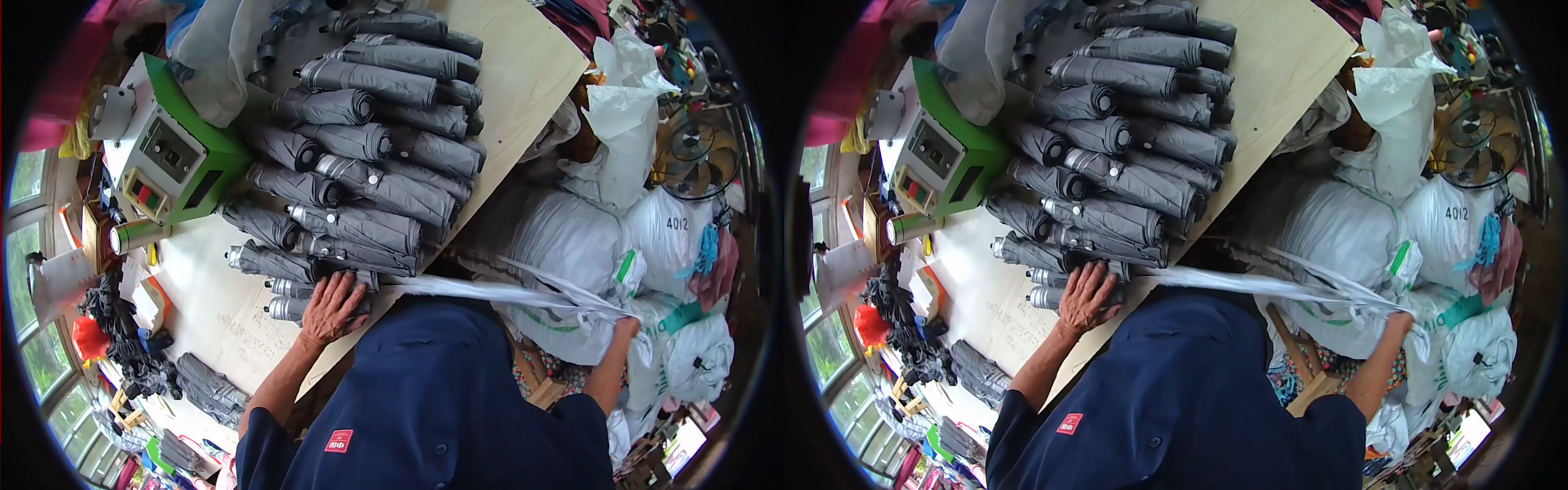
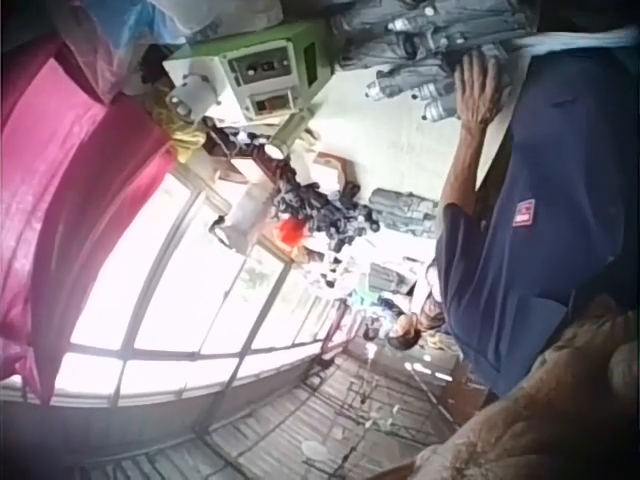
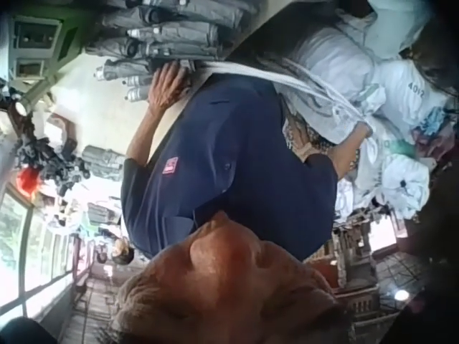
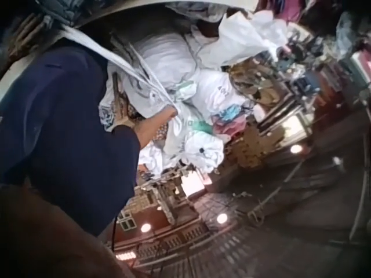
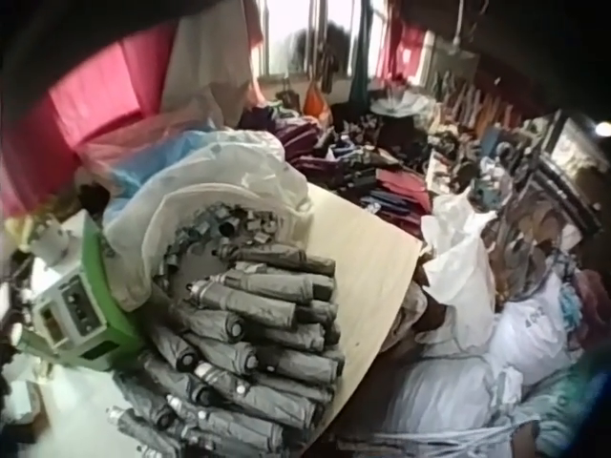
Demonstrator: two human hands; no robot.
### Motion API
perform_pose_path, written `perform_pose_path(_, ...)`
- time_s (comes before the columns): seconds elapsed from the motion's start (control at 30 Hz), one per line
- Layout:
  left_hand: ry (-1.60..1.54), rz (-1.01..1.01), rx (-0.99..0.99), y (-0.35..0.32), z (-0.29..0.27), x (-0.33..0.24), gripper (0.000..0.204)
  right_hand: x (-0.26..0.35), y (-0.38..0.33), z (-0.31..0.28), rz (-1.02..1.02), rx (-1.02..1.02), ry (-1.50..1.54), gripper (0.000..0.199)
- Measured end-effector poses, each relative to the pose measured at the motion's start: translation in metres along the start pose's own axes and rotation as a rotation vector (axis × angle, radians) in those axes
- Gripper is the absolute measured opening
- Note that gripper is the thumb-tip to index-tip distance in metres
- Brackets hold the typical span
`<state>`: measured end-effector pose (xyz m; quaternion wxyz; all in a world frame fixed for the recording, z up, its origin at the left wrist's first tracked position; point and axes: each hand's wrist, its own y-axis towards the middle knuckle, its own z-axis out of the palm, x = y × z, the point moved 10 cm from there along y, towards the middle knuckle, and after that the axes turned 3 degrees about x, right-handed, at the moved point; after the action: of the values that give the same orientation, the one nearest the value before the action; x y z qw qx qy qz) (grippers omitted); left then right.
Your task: Assembling plastic caps and metal rings onto grey handle-like mechanical components at a factory workbench.
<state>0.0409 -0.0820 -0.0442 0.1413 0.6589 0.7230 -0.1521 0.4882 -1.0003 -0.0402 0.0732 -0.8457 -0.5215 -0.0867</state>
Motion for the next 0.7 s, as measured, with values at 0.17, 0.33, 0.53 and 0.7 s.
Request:
perform_pose_path(0.17,0.168,-0.005,0.015,0.005,-0.026,-0.021,0.069,0.081,0.033,-0.061,0.354,-0.295,0.349,0.018)
perform_pose_path(0.33,0.152,-0.013,-0.001,0.012,-0.026,-0.023,0.076,0.313,-0.016,0.011,-0.870,-0.043,-0.203,0.029)
perform_pose_path(0.53,-0.288,-0.166,-0.179,0.053,-0.054,-0.090,0.092,0.501,-0.397,0.124,-1.583,0.943,-0.577,0.015)
perform_pose_path(0.7,-0.995,-0.091,-0.370,0.125,-0.028,-0.190,0.089,0.572,-0.569,0.020,-1.855,1.570,-0.304,0.014)
